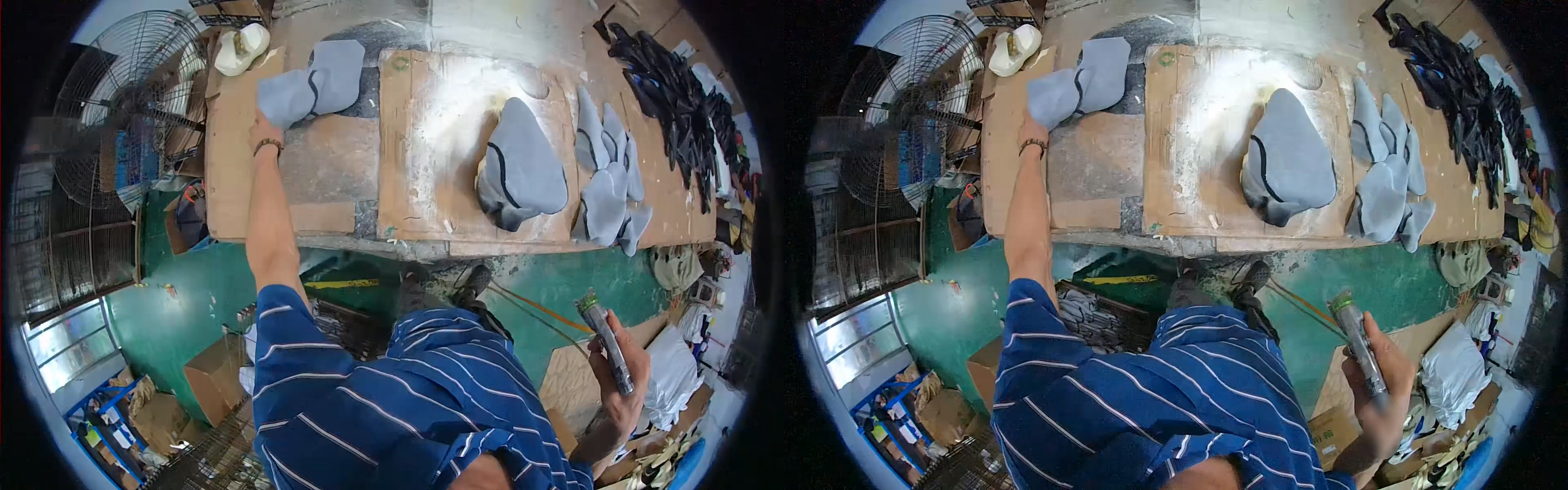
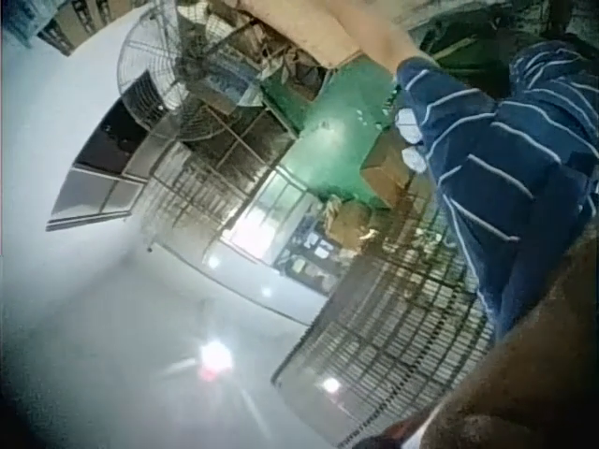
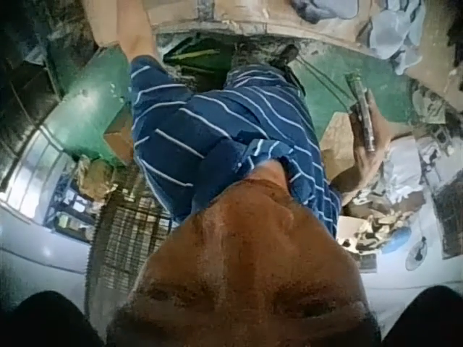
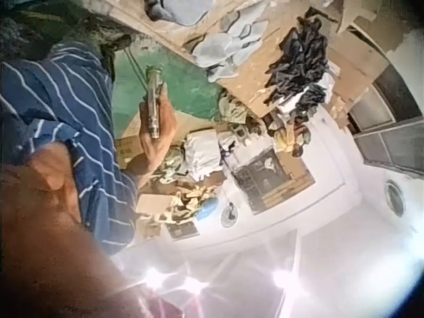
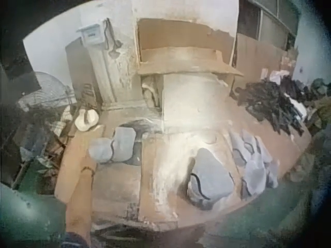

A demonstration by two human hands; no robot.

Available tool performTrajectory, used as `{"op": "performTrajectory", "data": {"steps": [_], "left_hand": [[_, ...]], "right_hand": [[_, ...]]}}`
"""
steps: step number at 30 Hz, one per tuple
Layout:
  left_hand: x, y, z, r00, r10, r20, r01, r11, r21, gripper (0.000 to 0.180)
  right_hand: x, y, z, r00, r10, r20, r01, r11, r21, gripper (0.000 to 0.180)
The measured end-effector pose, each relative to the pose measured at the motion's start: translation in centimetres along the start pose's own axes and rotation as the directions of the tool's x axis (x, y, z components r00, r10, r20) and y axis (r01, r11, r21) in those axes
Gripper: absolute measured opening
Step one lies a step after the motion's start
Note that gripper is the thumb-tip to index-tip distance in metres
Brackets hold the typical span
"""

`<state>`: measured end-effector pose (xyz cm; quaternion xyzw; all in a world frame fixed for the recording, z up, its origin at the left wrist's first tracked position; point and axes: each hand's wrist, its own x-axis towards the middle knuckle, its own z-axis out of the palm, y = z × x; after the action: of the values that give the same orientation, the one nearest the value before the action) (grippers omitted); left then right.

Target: Applying adhesive using a spray gun and manually assembling shoe components on a workbench.

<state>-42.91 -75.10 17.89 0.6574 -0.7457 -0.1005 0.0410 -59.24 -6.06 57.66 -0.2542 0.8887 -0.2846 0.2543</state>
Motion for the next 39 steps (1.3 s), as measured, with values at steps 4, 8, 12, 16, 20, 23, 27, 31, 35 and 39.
{"op": "performTrajectory", "data": {"steps": [4,8,12,16,20,23,27,31,35,39], "left_hand": [[2.1,-6.2,6.6,0.957,-0.104,-0.271,0.005,0.94,-0.341,0.054],[10.9,-13.6,2.2,0.868,0.155,-0.472,-0.105,0.986,0.131,0.051],[-1.5,-12.8,13.0,0.959,-0.279,-0.041,0.058,0.34,-0.938,0.042],[-8.7,-18.0,8.3,0.964,-0.23,0.135,0.041,-0.372,-0.927,0.036],[-30.0,-12.3,15.8,0.929,-0.216,0.302,0.289,-0.089,-0.953,0.043],[-38.4,-20.7,15.9,0.842,0.329,0.427,0.538,-0.558,-0.631,0.022],[-52.0,-16.3,18.1,0.76,-0.085,0.644,0.638,-0.088,-0.765,0.014],[-57.6,-20.1,19.5,0.601,-0.293,0.744,0.793,0.34,-0.506,0.017],[-57.9,-19.6,19.0,0.342,-0.334,0.878,0.915,0.33,-0.231,0.016],[-56.8,-18.9,19.4,0.463,-0.284,0.84,0.835,0.458,-0.305,0.019]], "right_hand": [[0.2,-1.6,-0.5,0.994,-0.108,0.018,0.108,0.994,0.03,0.063],[-1.9,1.1,-4.5,0.987,-0.15,-0.055,0.15,0.989,-0.002,0.066],[0.8,0.0,-3.4,0.984,-0.175,-0.039,0.166,0.972,-0.168,0.066],[-1.6,2.1,-7.0,0.952,-0.229,-0.201,0.212,0.972,-0.102,0.061],[-3.2,4.1,-7.6,0.963,-0.254,-0.084,0.231,0.947,-0.223,0.063],[-4.6,6.1,-10.6,0.954,-0.273,-0.126,0.263,0.961,-0.088,0.068],[-5.3,8.1,-9.8,0.947,-0.241,-0.211,0.224,0.97,-0.098,0.067],[-7.0,8.8,-11.4,0.947,-0.299,-0.12,0.291,0.953,-0.081,0.06],[-7.0,10.1,-11.1,0.935,-0.286,-0.209,0.247,0.95,-0.192,0.074],[-6.3,7.8,-10.9,0.926,-0.316,-0.208,0.29,0.946,-0.146,0.067]]}}
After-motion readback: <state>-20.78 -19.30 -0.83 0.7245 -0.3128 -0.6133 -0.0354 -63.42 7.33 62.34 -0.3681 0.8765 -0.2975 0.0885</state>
